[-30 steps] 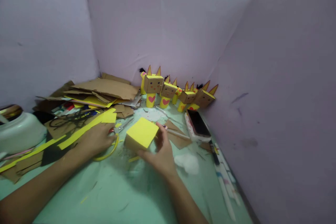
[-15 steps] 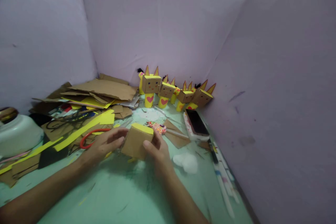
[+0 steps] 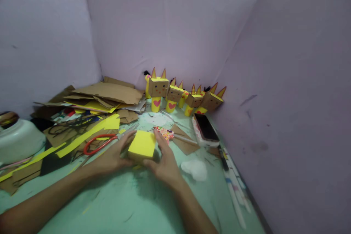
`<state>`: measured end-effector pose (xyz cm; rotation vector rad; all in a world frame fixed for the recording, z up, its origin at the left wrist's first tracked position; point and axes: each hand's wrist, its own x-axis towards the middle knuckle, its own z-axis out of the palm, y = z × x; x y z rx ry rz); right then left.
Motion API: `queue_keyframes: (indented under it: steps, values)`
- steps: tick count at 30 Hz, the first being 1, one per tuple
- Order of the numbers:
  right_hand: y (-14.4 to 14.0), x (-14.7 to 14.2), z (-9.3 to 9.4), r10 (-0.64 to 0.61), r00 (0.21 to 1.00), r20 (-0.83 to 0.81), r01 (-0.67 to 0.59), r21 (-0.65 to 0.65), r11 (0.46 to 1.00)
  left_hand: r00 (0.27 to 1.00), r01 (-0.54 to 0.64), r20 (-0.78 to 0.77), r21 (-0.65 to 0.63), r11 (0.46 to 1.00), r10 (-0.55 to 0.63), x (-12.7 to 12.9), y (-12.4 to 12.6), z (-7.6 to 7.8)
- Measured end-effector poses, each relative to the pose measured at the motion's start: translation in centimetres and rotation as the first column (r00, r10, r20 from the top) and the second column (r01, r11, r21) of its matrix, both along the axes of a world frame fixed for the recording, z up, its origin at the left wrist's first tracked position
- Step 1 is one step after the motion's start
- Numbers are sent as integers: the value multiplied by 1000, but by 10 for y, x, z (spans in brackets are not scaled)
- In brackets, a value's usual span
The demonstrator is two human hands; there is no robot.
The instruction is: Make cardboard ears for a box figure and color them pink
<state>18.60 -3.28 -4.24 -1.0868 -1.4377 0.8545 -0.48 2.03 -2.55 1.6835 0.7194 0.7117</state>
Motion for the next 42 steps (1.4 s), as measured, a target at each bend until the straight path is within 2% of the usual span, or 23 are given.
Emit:
queue_keyframes:
  steps: [2,5,10,13,19,24,27,30,33,35,39,42]
  values:
    - [-1,1,-1,-76,982,174,60,93,994,995,6,-103,26,1000,-3,0,0,-3]
    - [-3,-1,0,-126,955,269,83,167,982,990,-18,-140,66,998,27,0,0,-5]
    - [-4,-4,4,-109,946,305,63,157,986,982,-47,-174,182,982,79,5,-1,-1]
    - [-2,-2,3,-108,930,351,56,154,986,976,-56,-197,200,978,96,10,0,-2]
    - [1,-1,-6,-109,931,347,56,162,985,966,-117,-188,297,948,178,13,0,-11]
    - [2,-2,-11,-94,940,329,45,151,988,969,-122,-160,345,931,186,12,-2,-17]
    - [2,2,-9,-38,945,326,-2,121,993,979,-128,-120,259,957,164,11,0,-16]
    - [1,7,-2,39,963,265,-49,30,998,987,-159,33,23,987,158,7,4,-10]
    - [1,12,7,92,994,65,-90,-25,996,949,-140,234,-283,949,209,2,9,-5]
    - [3,14,11,69,993,-93,-73,-34,997,909,-91,336,-417,904,246,-1,11,-3]
    - [7,15,12,-53,956,-289,28,-91,995,878,-29,401,-500,866,261,-5,13,-4]
    - [7,12,11,-77,946,-316,34,-139,990,880,1,410,-505,863,239,-5,13,-4]
